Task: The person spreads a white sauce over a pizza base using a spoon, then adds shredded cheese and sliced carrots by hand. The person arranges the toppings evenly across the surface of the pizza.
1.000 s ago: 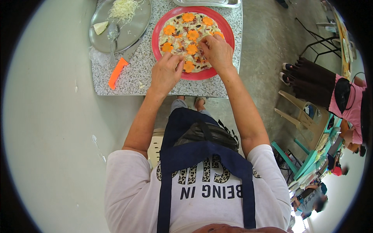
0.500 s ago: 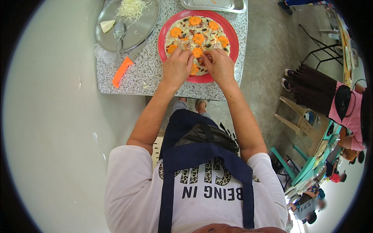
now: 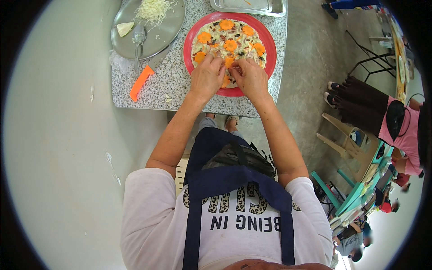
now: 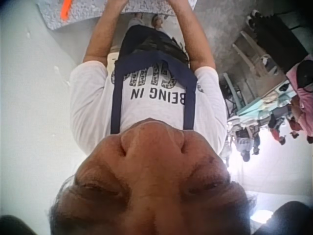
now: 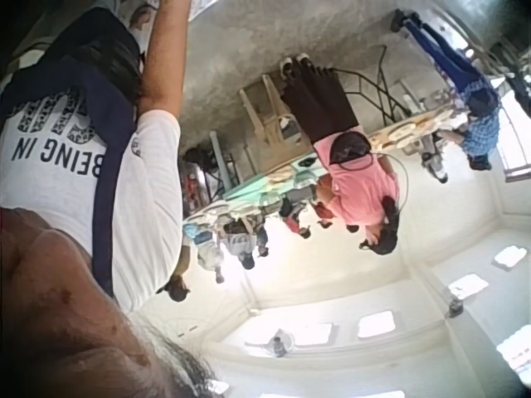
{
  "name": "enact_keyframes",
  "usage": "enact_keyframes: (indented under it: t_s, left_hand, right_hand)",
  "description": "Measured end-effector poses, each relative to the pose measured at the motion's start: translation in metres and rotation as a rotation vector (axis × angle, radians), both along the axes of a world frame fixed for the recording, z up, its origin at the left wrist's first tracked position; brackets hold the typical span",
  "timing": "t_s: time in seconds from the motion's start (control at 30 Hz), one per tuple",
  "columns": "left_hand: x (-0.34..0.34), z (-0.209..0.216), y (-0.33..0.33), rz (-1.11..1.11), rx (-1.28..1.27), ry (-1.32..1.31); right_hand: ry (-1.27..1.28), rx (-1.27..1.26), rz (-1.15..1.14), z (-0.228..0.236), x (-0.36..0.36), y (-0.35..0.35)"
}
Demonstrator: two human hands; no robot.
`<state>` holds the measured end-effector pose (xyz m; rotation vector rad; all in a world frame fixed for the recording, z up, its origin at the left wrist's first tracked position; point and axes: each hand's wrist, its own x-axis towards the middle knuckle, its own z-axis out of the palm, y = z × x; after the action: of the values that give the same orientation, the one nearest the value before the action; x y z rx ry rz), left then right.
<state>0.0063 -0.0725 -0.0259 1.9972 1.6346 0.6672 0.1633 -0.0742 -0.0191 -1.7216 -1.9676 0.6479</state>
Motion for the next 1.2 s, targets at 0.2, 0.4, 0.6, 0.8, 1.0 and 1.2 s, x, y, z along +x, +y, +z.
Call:
enact_keyframes:
  t_s: [0.2,0.4,0.6,0.8,1.0,1.2]
  left_hand:
    - [-0.006,0.012,-0.001,0.046,0.065,-0.029]
    - [-0.076,0.019,-0.001,0.29,0.07,-0.06]
    - [-0.109,0.011,-0.028,0.349,-0.044,0.016]
    - [-0.078,0.007,-0.025,0.278,-0.013,0.014]
    - [-0.068,0.003,0.004,0.221,0.031,0.011]
    - [-0.059,0.007,0.021,0.15,-0.055,0.036]
  right_hand:
    - [0.085,-0.033,-0.044,0.013,0.006,0.002]
    - [0.186,0.018,-0.202,0.027,0.057,-0.01]
    - [0.141,-0.103,-0.226,0.029,0.073,-0.047]
    - [0.186,-0.13,-0.203,0.027,0.055,-0.057]
    - [0.125,-0.133,-0.169,0.031,0.049,-0.057]
    - [0.127,-0.112,-0.151,0.029,0.05,-0.06]
